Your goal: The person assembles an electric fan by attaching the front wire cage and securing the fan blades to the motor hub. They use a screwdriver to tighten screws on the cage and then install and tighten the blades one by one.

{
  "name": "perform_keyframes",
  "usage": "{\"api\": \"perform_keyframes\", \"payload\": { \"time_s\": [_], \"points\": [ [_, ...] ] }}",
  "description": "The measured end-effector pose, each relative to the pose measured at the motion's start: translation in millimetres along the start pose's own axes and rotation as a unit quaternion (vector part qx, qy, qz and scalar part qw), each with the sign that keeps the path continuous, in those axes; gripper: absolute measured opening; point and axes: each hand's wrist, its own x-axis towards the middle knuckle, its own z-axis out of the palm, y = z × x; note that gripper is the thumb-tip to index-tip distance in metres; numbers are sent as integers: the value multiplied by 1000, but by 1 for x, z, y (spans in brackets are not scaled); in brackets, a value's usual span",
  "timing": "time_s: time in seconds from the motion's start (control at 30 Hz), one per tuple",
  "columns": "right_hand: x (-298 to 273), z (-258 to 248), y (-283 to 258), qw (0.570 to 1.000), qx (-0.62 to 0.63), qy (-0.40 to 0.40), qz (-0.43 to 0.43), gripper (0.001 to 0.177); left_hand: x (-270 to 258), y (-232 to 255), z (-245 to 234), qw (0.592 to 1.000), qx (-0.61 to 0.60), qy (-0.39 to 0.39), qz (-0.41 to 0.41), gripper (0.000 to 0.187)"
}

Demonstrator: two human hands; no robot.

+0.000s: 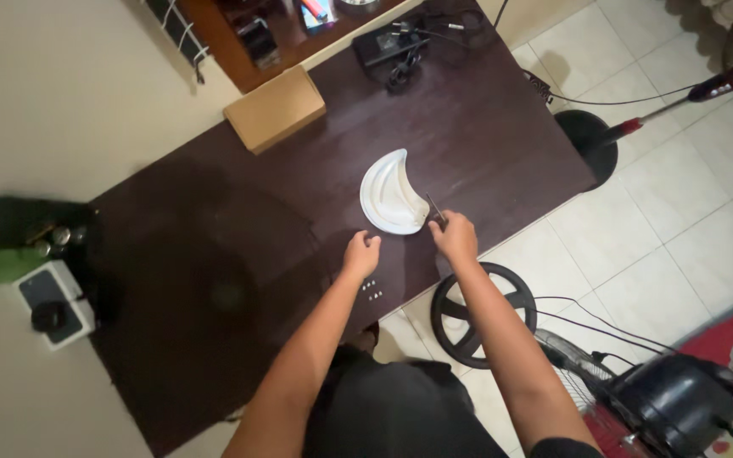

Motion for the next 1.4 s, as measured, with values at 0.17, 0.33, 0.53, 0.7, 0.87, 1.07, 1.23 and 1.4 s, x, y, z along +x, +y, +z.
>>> {"api": "perform_keyframes", "payload": {
  "time_s": [0.17, 0.33, 0.53, 0.7, 0.87, 1.07, 1.23, 1.4],
  "points": [
    [48, 23, -11, 998, -46, -24, 32, 35, 33, -21, 11, 997, -39, -9, -61, 59],
    [64, 61, 18, 996, 65, -39, 54, 39, 32, -7, 10, 989, -113, -40, -92, 49],
    [67, 89, 54, 988, 124, -32, 83, 24, 26, 0, 11, 954, -252, -70, -146, 38],
    [64, 91, 56, 981, 175, -50, 67, 31, 28, -1, 17, 958, -247, -44, -141, 36],
    [56, 90, 54, 988, 112, -59, 86, 25, 26, 0, 17, 948, -273, -30, -159, 38],
    [50, 90, 59, 982, 149, -38, 112, 21, 28, -1, 19, 922, -333, -27, -195, 39],
    [37, 81, 64, 953, 276, -21, 125, 16, 16, 8, 9, 966, -220, 26, -135, 41],
    [8, 51, 45, 886, 423, -115, 152, 13, -24, 39, -21, 987, -157, 36, -9, 52]
  ]
}}
